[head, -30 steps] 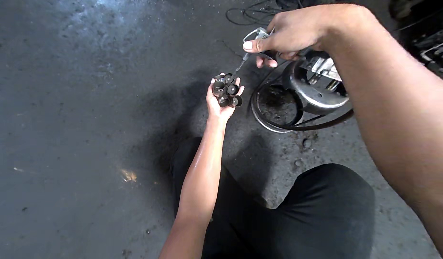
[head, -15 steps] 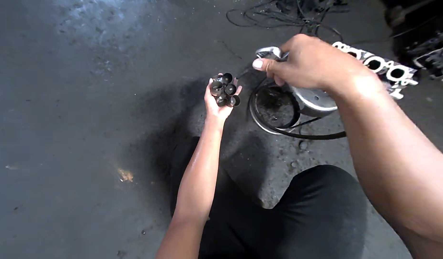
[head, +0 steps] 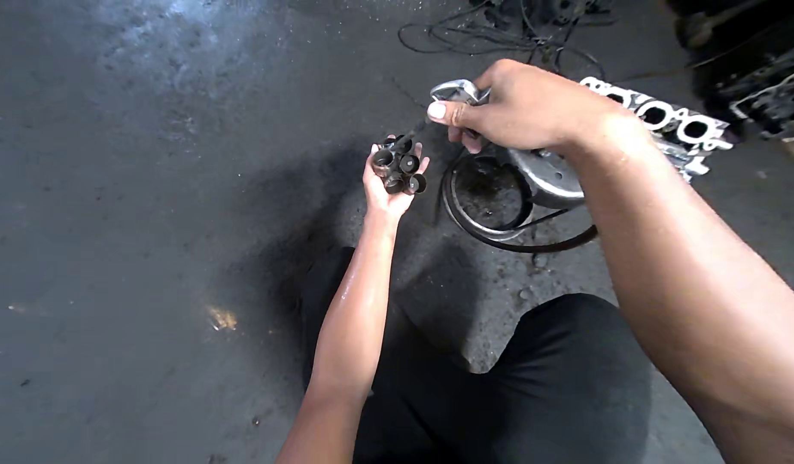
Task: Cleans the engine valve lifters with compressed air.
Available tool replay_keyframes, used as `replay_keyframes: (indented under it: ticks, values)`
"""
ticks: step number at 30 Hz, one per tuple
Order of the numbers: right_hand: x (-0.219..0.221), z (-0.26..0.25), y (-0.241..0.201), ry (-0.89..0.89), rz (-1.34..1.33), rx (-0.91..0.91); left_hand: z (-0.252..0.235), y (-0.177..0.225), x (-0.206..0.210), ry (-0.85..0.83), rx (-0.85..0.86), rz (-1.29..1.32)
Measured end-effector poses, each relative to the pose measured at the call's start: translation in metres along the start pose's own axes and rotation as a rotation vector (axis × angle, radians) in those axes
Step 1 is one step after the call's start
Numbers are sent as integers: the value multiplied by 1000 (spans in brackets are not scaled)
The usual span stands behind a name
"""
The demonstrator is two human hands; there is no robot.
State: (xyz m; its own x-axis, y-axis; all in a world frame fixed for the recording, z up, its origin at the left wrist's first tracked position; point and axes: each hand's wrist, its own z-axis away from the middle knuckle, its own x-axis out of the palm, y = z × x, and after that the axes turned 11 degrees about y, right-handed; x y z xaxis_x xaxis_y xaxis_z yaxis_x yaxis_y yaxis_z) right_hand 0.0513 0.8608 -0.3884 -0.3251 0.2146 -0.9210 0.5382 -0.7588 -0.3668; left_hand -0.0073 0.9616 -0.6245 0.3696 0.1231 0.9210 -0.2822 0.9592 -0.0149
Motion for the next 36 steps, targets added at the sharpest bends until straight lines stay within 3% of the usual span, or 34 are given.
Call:
replay_keyframes:
  ticks: [7,10,14,21,25,31,36]
  values:
    - [-12,4,-14,-31,-33,-41,-2,2,-2,24,-4,-2]
    - [-9,3,-14,-33,89,-5,-6,3,-7,-5,4,5]
    - [-2,21,-9,-63,-42,-164,-6,4,-5,-11,29,-9]
    - [14,55,52,-12,-208,-161,-11,9,-7,9,0,36]
    - [19,56,98,105,-394,-1,-10,10,-5,6,7,40]
    - [44,20,161,14,-684,225,-7,2,-3,-21,-26,32]
    - [72,-5,196,-91,-847,302,-4,-6,-1,-17,-57,57]
